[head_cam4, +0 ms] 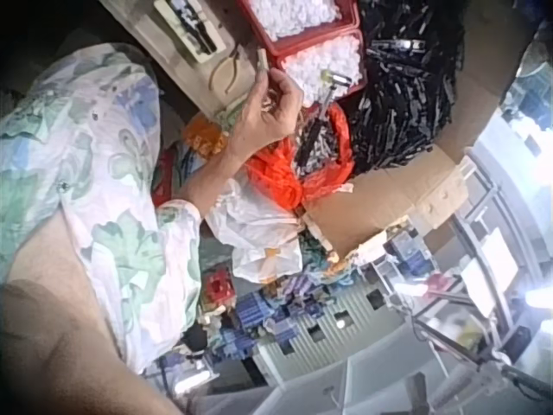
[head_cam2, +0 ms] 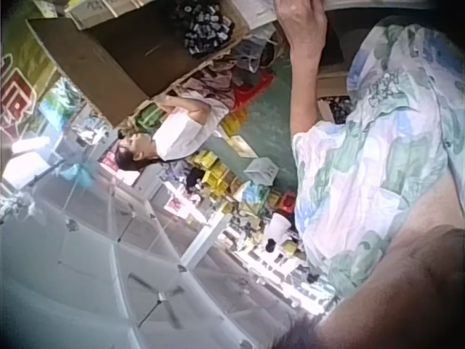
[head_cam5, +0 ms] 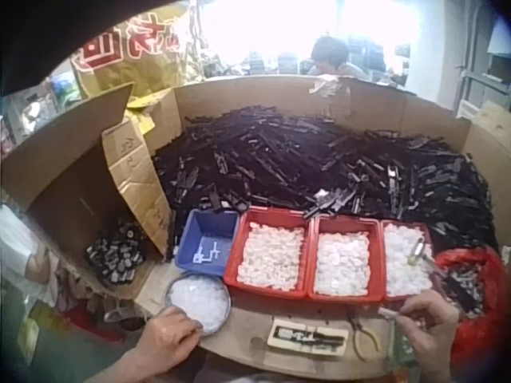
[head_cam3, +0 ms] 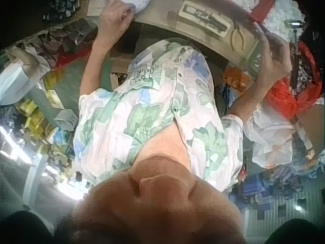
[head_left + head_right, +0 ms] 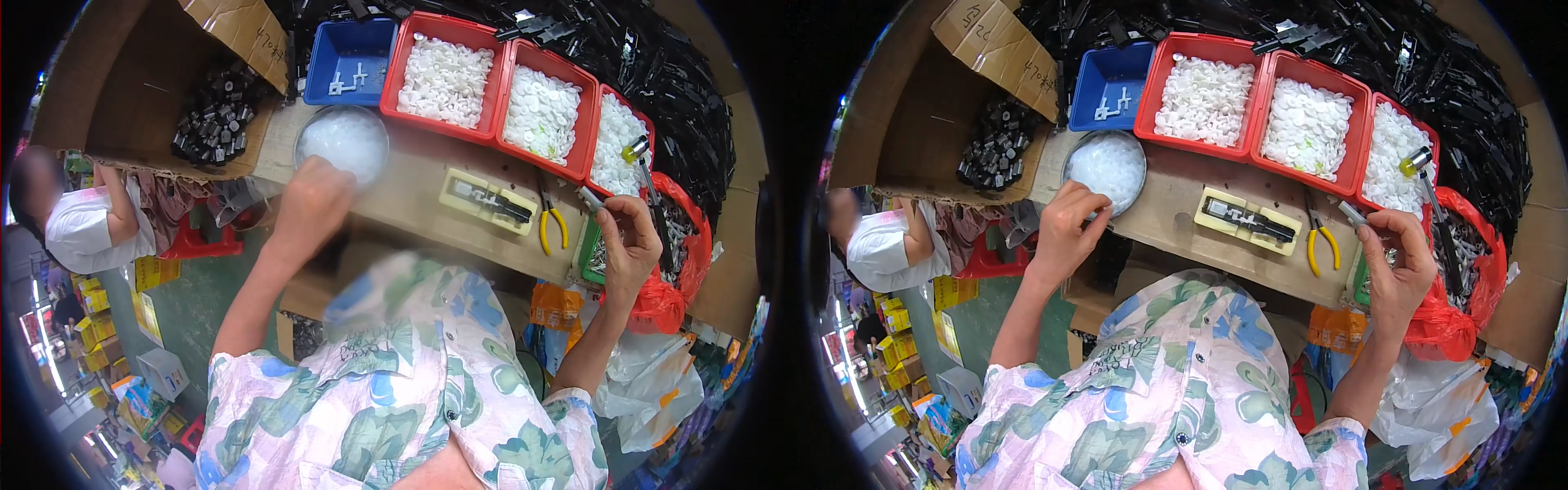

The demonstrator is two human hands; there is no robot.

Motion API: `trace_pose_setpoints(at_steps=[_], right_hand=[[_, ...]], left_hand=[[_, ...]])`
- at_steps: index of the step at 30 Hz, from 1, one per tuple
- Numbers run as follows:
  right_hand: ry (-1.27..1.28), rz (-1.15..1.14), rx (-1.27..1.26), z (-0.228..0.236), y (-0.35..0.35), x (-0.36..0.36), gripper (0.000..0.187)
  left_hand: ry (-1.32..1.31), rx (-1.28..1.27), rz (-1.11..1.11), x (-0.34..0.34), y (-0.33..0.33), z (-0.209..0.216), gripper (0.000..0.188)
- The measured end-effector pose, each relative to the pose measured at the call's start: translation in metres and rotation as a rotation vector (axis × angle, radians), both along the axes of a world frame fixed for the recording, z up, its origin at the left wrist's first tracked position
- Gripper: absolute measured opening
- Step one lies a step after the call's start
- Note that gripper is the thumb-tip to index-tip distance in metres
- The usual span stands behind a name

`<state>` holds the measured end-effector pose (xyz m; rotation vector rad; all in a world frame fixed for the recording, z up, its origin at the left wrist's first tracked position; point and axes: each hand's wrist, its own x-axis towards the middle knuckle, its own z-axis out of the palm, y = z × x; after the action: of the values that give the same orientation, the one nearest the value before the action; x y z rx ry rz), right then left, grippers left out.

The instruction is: The person repeatedly picks small white plastic pieces from red bins and places them into a wooden jig. They use a hammer to tap the pieces into place and then use pliers to remove the assembled units, placing them into a blue bin. This cycle is repeated continuously throughout the clip.

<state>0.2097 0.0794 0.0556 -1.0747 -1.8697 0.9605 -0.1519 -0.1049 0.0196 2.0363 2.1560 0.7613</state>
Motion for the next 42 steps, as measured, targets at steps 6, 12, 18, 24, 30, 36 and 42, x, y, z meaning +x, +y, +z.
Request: trace_pose_setpoints(at_steps=[6,12,18,24,30,36,42], right_hand=[[0.153,0.171,-0.206,-0.012,-0.021,-0.036,0.014],[0.389,0.254,-0.586,-0.028,-0.050,-0.078,0.012],[0.433,0.232,-0.635,-0.031,-0.052,-0.072,0.012],[0.445,0.202,-0.638,-0.035,-0.050,-0.062,0.012],[0.504,0.203,-0.639,-0.037,-0.048,-0.056,0.012],[0.489,0.158,-0.625,-0.040,-0.045,-0.048,0.012],[0.452,0.178,-0.653,-0.041,-0.044,-0.049,0.011]], left_hand=[[-0.476,0.014,0.144,0.012,-0.005,0.019,0.013],[-0.879,-0.026,0.114,0.043,0.014,0.012,0.011],[-0.745,0.078,-0.077,0.060,0.033,0.005,0.013],[-0.581,0.118,-0.113,0.070,0.044,0.011,0.015],[-0.494,0.174,-0.175,0.079,0.054,0.011,0.018],[-0.465,0.226,-0.196,0.082,0.060,0.007,0.019],[-0.408,0.256,-0.255,0.085,0.064,0.002,0.022]])
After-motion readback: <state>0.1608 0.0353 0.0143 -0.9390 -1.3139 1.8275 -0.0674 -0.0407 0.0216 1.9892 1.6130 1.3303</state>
